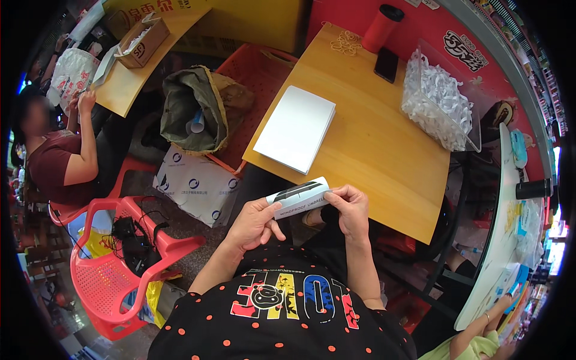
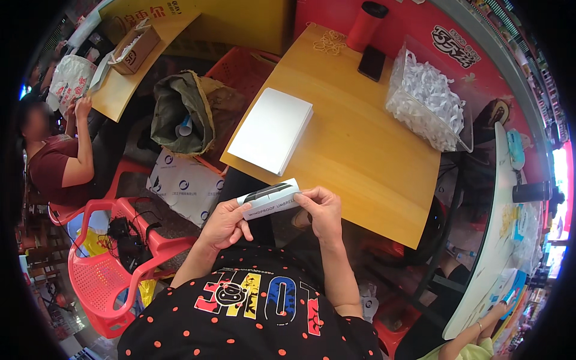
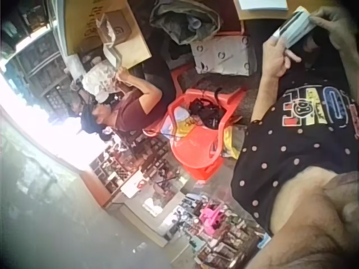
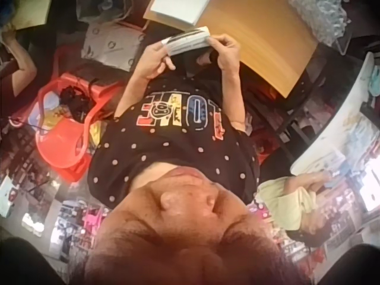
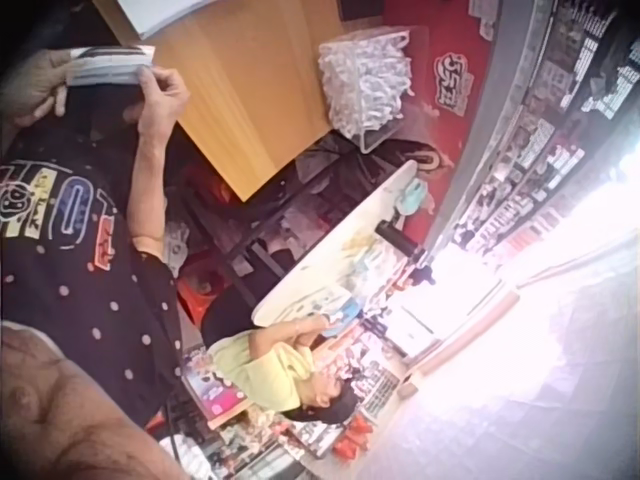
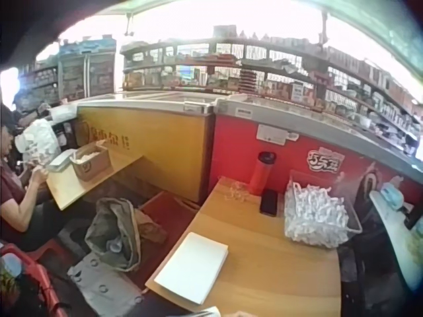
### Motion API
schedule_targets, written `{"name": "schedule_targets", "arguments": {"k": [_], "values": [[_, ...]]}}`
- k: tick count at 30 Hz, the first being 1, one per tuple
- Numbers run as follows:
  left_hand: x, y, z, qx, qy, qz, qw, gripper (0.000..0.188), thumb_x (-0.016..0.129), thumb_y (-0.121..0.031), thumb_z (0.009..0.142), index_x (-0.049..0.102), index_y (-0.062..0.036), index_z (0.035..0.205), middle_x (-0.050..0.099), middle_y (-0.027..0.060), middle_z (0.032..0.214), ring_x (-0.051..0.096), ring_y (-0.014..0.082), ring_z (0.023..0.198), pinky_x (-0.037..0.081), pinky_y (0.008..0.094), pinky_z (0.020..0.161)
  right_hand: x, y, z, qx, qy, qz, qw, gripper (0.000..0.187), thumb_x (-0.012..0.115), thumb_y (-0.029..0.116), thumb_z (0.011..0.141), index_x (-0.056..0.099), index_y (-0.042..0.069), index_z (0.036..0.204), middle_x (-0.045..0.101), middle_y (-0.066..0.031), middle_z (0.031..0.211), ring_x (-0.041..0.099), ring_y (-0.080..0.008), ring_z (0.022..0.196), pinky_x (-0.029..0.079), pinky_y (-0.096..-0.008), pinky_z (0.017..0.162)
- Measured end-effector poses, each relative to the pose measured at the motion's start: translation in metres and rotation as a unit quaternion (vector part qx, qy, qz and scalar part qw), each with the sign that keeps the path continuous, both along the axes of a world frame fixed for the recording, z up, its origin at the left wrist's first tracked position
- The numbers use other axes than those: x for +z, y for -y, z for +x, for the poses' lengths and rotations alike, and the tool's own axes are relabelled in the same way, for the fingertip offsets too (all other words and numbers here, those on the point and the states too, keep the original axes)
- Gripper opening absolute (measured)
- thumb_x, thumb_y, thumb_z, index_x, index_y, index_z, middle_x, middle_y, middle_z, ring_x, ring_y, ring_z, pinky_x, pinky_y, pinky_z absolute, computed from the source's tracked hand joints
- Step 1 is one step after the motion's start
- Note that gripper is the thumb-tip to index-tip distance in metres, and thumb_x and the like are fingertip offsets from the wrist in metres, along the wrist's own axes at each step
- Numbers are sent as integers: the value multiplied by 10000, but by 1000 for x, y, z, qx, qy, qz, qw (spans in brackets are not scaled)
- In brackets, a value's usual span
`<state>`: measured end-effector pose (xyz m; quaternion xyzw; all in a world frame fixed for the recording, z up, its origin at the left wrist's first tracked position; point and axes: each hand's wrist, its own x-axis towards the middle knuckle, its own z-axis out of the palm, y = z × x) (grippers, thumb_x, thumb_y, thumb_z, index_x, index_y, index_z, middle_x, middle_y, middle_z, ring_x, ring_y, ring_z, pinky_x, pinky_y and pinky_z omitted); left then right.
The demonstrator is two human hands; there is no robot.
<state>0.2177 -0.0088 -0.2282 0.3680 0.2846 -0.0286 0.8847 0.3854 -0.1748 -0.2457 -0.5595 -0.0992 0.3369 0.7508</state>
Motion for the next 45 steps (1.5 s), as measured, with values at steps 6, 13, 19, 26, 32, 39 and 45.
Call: {"name": "schedule_targets", "arguments": {"k": [6,13,19,26,32,39,45], "values": [[7,10,8,58,24,29,998,334,463,-140,979,511,65,1238,621,205,1109,680,254,897,567,276,691,-1,-2,1,6,0,-29,1000,84,718,-43,759,643,-6,765,673,-94,789,618,-112,710,494,-243,706],[2,8,7,64,45,99,992,292,527,-71,930,566,57,1189,642,162,1095,654,236,980,537,319,848,-9,-2,-1,15,24,-73,997,99,738,10,769,642,-14,760,656,-54,728,534,-51,585,403,-192,539],[-7,15,9,91,16,216,972,230,592,-49,895,627,45,1102,675,133,997,683,200,851,558,260,731,-10,-9,-5,3,23,-58,998,108,739,40,784,647,-17,794,650,-36,705,466,-8,504,321,-160,437],[-11,13,7,110,-6,165,980,224,584,-72,907,624,61,1083,669,165,984,699,224,698,556,226,507,-10,-9,-7,34,8,-67,997,81,702,34,816,659,-27,846,658,-46,720,424,-1,464,286,-163,410],[-16,15,5,130,20,100,986,253,571,-84,920,586,73,1118,653,187,997,698,228,682,546,214,460,-9,-10,-7,45,-1,-69,997,70,691,29,824,652,-27,838,637,-39,694,407,-6,455,274,-172,401],[-24,15,6,156,35,17,987,232,555,-101,936,588,50,1108,657,169,1004,696,224,798,574,219,558,-11,-9,-9,48,-24,-48,997,74,687,23,826,643,-34,841,613,-33,679,408,-16,459,281,-181,405],[-22,19,9,154,38,-18,987,226,535,-111,949,595,47,1100,660,162,1019,684,222,885,584,265,707,-11,-7,-8,45,-7,-43,998,95,698,28,818,645,-42,855,640,-53,718,507,-45,516,396,-186,460]]}}
